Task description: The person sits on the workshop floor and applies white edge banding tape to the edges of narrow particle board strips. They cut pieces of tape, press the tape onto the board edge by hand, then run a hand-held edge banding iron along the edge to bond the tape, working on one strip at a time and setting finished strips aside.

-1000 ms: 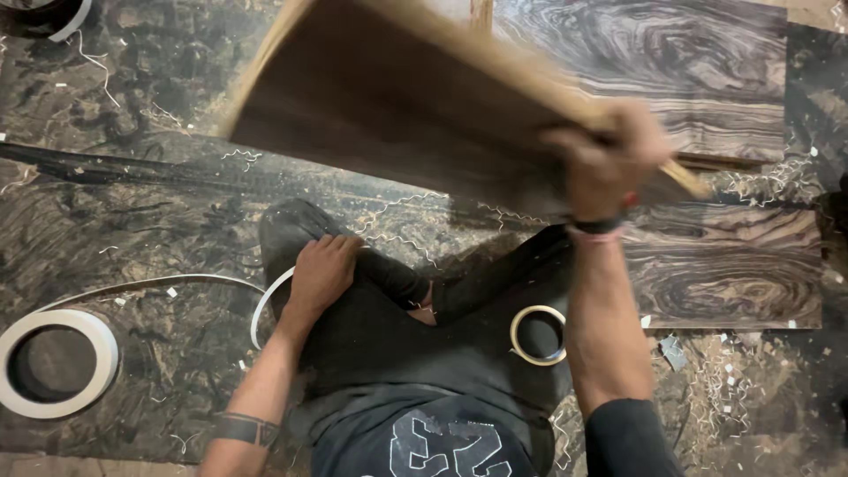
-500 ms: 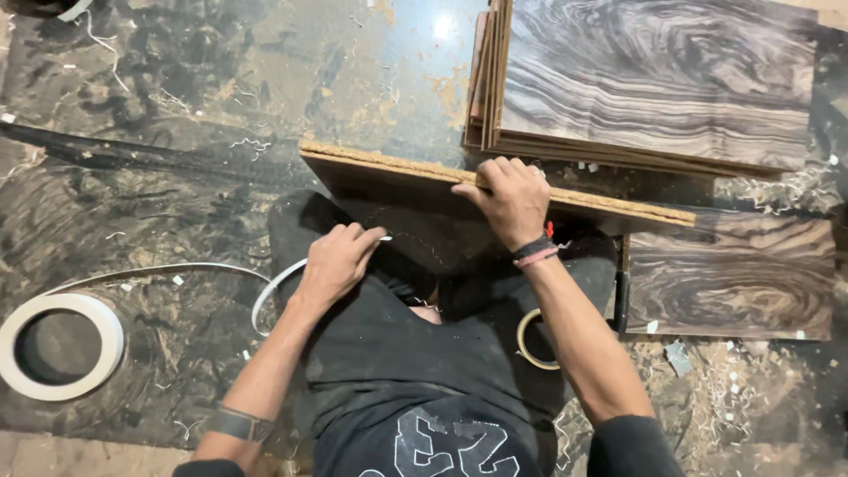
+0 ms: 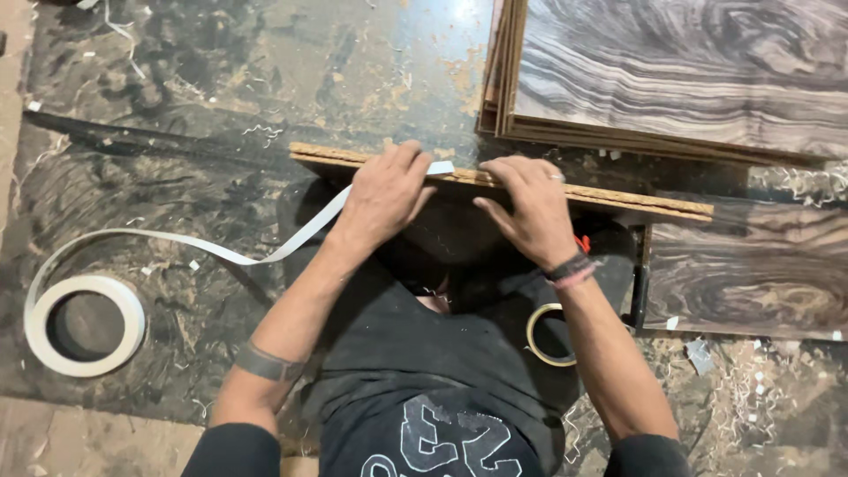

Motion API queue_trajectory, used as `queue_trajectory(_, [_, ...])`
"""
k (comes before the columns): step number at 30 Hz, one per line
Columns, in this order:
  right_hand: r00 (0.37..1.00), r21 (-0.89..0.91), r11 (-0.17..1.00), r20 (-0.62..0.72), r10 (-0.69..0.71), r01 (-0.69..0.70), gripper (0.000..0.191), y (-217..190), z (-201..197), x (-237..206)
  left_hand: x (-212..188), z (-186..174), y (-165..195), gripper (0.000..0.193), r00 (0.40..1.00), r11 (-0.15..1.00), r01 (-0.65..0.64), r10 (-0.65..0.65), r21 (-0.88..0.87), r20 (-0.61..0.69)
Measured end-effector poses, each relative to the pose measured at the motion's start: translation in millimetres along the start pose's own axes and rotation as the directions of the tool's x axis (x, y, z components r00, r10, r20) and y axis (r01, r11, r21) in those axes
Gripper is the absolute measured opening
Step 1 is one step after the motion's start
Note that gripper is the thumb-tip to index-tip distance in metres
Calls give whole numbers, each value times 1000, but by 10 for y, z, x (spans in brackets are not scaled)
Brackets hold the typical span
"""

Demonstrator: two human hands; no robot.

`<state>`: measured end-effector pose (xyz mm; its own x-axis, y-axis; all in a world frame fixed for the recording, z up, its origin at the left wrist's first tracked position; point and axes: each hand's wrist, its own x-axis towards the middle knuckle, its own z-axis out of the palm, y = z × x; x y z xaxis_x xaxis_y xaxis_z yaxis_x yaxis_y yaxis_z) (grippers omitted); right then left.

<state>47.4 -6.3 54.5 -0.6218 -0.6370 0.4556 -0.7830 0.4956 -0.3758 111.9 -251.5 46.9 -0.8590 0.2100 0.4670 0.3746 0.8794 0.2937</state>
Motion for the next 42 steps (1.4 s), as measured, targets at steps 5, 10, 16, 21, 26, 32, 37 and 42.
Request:
queue_trajectory(5, [978,41,979,-48,202,-200,28,13,-553,-689,-37,38,-106,33,996,996,50,-44,-74,80])
queue_trajectory(10, [679,-192,898,597,427,-395,50,-237,-881,-1360,-23,32,-99,32,991,998,26,-19,-51,134])
queue_trajectory(16, [692,-315,927,623,364,-204,41,-495,-941,-1732,45,-47,26,29,977,999,43,-41,-7,209])
queue_trajectory(21, [723,123,779,481,496,-615,21,-399,-844,-1807,209,-19,67,41,982,999,-38,42,-24,183])
queue_trajectory(26, [607,690,326,206,767,-646,17,-46,-592,-1634,478,232,180,31,961,987,-23,65,-159,268])
queue_trajectory(32, [504,833,271,11,863,-482,15,326,-498,-1585,945,879,787,38,849,909,-14,232,-418,475])
queue_trajectory(37, [484,773,347,-59,873,-531,17,444,-467,-1634,1180,1339,1341,34,894,799,-10,277,-601,354])
queue_trajectory(42, [485,778,359,-80,871,-516,21,526,-491,-1688,1326,1527,1581,24,903,758,73,225,-648,366])
